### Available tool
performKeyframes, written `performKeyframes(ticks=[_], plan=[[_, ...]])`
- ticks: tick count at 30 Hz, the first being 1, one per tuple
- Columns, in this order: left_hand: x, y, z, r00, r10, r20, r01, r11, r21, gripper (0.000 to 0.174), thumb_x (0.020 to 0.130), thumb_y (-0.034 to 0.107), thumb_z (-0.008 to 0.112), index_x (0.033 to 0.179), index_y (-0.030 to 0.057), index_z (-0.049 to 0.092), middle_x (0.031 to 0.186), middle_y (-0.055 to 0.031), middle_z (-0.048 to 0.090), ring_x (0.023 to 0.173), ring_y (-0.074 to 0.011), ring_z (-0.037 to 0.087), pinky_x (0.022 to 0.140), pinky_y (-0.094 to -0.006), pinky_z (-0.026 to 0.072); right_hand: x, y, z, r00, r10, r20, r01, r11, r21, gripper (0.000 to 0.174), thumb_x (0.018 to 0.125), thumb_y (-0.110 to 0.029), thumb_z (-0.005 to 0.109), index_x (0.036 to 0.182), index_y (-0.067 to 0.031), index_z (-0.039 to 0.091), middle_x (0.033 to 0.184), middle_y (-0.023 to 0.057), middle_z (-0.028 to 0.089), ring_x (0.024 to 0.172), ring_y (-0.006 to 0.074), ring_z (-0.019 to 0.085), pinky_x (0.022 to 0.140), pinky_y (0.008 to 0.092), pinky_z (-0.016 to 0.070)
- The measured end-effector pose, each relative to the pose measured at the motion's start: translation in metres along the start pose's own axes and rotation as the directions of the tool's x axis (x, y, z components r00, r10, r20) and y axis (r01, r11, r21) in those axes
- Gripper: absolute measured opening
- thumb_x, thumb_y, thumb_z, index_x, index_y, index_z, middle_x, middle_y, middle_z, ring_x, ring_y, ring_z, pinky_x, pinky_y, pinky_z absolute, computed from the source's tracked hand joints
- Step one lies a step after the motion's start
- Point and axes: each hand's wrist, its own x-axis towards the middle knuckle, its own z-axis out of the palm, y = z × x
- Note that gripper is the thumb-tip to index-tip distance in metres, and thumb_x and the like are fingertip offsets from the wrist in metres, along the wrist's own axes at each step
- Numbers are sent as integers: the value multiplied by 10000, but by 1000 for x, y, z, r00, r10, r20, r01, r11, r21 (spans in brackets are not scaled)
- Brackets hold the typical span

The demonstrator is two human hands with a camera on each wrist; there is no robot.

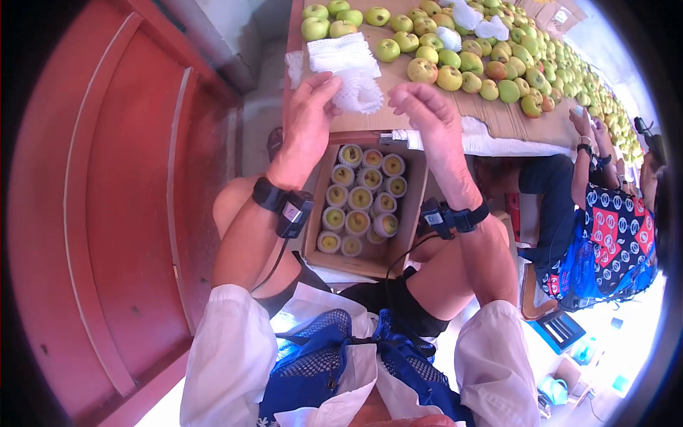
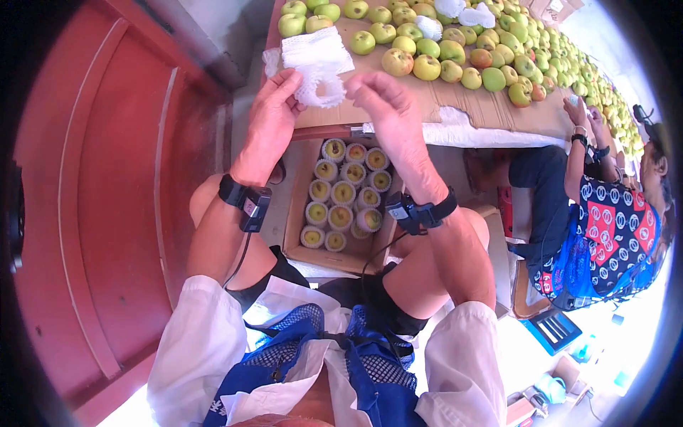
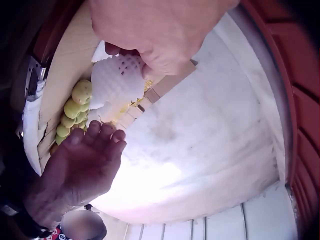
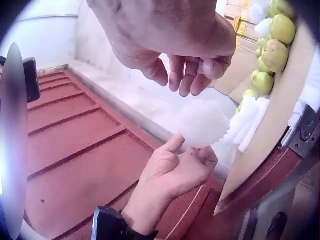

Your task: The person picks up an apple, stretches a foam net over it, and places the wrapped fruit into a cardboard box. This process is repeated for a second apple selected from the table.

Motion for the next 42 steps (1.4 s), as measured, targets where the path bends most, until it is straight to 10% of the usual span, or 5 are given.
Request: performKeyframes(ticks=[4, 14, 30, 37, 42], plan=[[-2, -2, 3, 993, 111, -34, -105, 983, 153, 307, 957, 168, 688, 1214, 65, 556, 1083, -34, 637, 944, -115, 570, 777, -271, 435, 0, 12, 3, 997, 83, -2, -80, 954, -289, 231, 953, -224, 682, 1026, -10, 727, 908, 26, 698, 826, 99, 606, 780, 277, 494], [2, 16, -2, 984, 173, -50, -167, 980, 112, 246, 976, 149, 668, 1177, 54, 563, 1081, -43, 643, 966, -125, 583, 796, -267, 428, 21, -6, -63, 967, 1, -256, -24, 996, -88, 278, 917, -319, 691, 1027, -65, 714, 874, -7, 694, 838, 62, 610, 667, 204, 384], [30, 10, -33, 998, 63, 27, -65, 996, 56, 202, 959, 109, 683, 1131, 43, 600, 1204, -105, 650, 1106, -206, 614, 926, -331, 475, -102, -152, -154, 763, -581, -284, 581, 809, -95, 218, 998, -153, 576, 1094, 22, 666, 857, 62, 678, 727, 117, 606, 597, 206, 395], [35, 14, -41, 998, 7, 61, -7, 1000, -6, 284, 988, 109, 641, 1229, -33, 589, 1234, -127, 623, 1077, -208, 592, 864, -337, 471, -220, -39, -211, 822, 93, -562, -198, 972, -130, 260, 993, -272, 599, 1110, -62, 697, 913, 6, 692, 846, 69, 604, 671, 231, 408], [56, 17, -77, 977, -62, 202, 69, 997, -26, 348, 1001, 85, 608, 1309, -58, 533, 1247, -137, 602, 1117, -225, 577, 901, -360, 486, -306, 103, -148, 786, 567, -246, -605, 788, -118, 418, 1008, -342, 558, 1246, -8, 639, 1124, 106, 699, 1054, 198, 627, 878, 306, 459]])
